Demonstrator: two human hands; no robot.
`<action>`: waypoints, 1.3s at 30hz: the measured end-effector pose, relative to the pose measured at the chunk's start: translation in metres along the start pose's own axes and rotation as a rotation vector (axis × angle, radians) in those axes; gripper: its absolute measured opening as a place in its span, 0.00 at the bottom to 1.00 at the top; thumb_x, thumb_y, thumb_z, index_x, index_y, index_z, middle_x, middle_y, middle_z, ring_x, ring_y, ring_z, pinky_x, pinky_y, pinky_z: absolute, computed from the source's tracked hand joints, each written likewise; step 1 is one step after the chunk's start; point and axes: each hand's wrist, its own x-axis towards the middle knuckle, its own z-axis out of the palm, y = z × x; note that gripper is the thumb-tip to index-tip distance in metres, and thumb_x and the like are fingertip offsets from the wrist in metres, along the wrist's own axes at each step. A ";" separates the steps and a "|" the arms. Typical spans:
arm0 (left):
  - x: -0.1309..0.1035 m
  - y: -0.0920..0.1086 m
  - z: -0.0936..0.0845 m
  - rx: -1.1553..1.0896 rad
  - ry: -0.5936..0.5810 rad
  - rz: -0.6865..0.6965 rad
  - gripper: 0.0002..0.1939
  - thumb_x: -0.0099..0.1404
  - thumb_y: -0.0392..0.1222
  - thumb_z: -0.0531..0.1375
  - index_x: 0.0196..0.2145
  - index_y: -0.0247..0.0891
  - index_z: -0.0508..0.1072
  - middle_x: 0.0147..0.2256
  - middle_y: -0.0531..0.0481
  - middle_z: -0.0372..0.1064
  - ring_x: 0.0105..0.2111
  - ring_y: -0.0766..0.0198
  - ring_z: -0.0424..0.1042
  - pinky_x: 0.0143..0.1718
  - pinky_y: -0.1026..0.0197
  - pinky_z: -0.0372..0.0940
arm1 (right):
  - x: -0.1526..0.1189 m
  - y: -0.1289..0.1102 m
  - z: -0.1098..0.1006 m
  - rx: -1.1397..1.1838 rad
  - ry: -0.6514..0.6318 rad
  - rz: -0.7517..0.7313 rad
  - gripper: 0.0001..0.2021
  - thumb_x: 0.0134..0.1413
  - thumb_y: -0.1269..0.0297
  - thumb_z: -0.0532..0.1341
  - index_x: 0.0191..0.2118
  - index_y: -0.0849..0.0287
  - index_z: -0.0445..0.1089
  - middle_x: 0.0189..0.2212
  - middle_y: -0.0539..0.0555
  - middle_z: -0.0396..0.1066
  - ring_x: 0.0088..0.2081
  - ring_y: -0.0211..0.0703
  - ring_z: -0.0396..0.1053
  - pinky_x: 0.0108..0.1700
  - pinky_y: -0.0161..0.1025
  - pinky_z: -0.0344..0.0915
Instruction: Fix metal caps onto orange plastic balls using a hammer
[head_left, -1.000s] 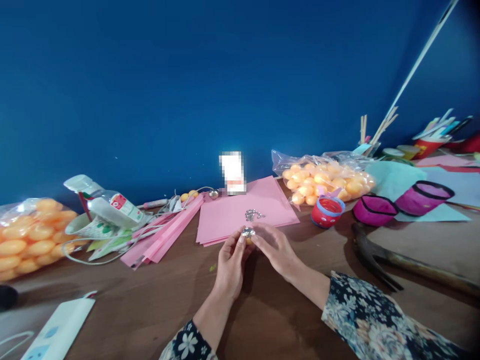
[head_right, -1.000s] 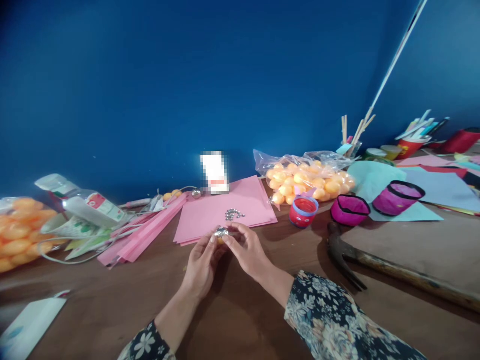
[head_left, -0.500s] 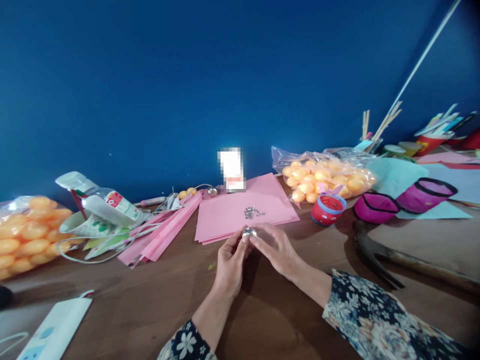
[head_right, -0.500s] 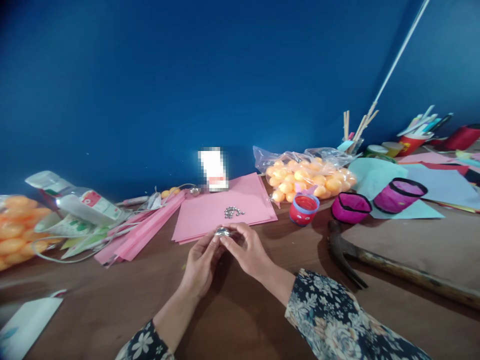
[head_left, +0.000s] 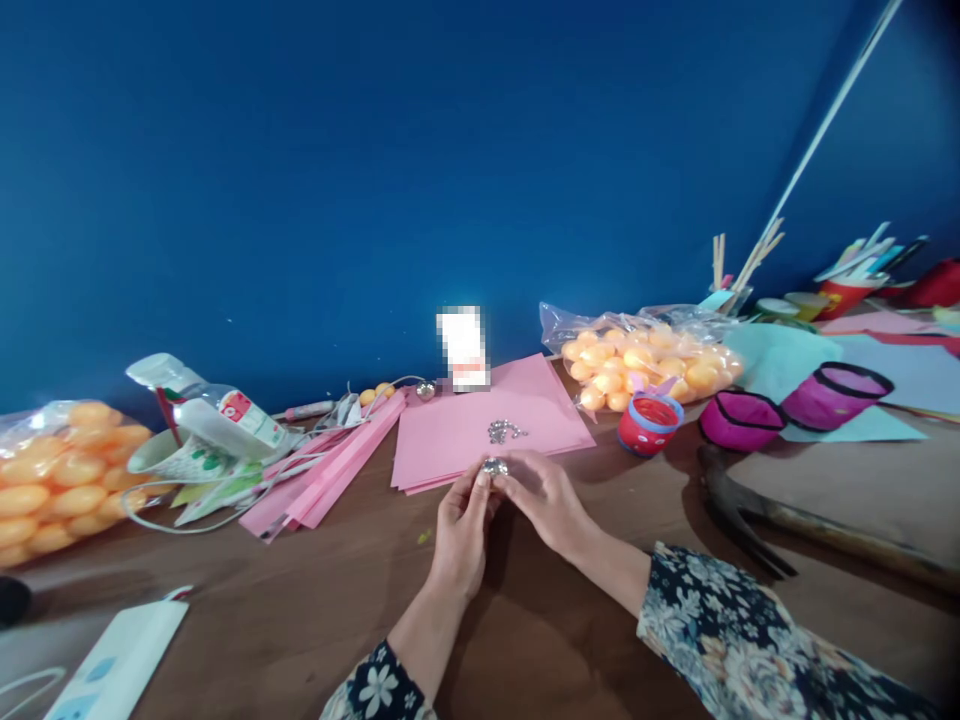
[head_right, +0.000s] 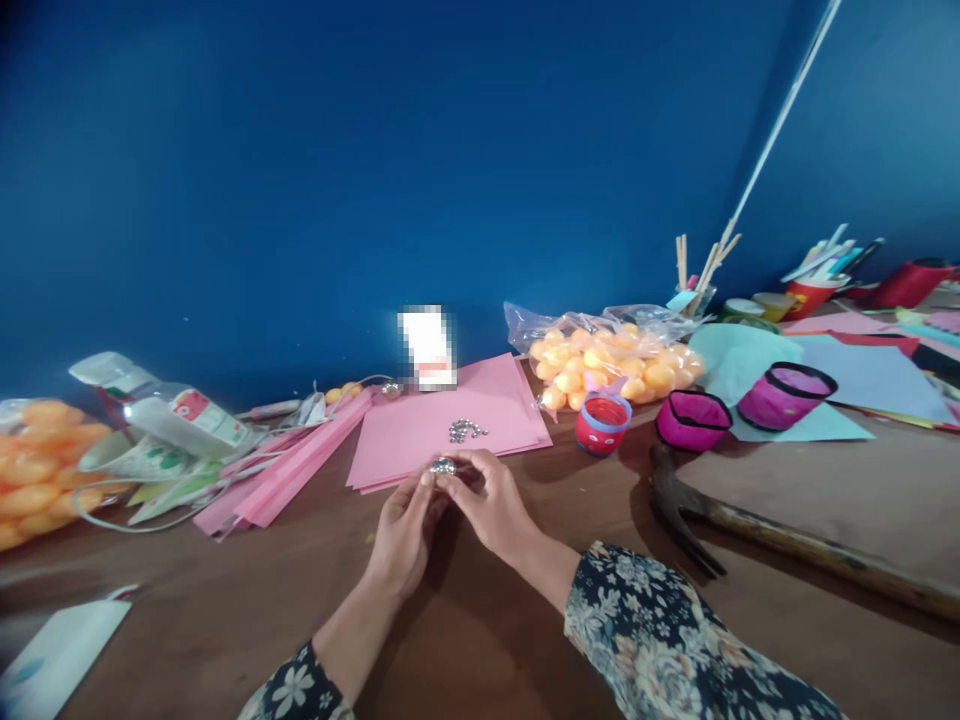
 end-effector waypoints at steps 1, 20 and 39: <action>0.000 0.000 0.000 -0.004 0.003 0.002 0.20 0.56 0.41 0.60 0.48 0.39 0.68 0.44 0.45 0.70 0.46 0.60 0.68 0.50 0.57 0.60 | -0.001 0.002 0.001 -0.011 0.013 -0.013 0.12 0.49 0.63 0.61 0.42 0.57 0.68 0.39 0.55 0.71 0.40 0.45 0.70 0.43 0.41 0.67; -0.001 0.005 0.001 -0.022 0.012 -0.015 0.19 0.55 0.41 0.61 0.45 0.40 0.71 0.45 0.46 0.71 0.45 0.60 0.69 0.47 0.57 0.62 | -0.001 -0.009 -0.005 0.086 -0.049 0.041 0.14 0.50 0.61 0.60 0.44 0.58 0.69 0.41 0.55 0.72 0.43 0.46 0.69 0.47 0.44 0.66; 0.001 0.002 0.001 0.038 -0.007 -0.013 0.19 0.55 0.39 0.61 0.46 0.39 0.70 0.46 0.45 0.70 0.47 0.58 0.67 0.50 0.56 0.60 | -0.001 -0.003 -0.003 0.092 -0.052 0.069 0.13 0.51 0.62 0.60 0.43 0.59 0.68 0.40 0.56 0.72 0.40 0.45 0.70 0.44 0.42 0.67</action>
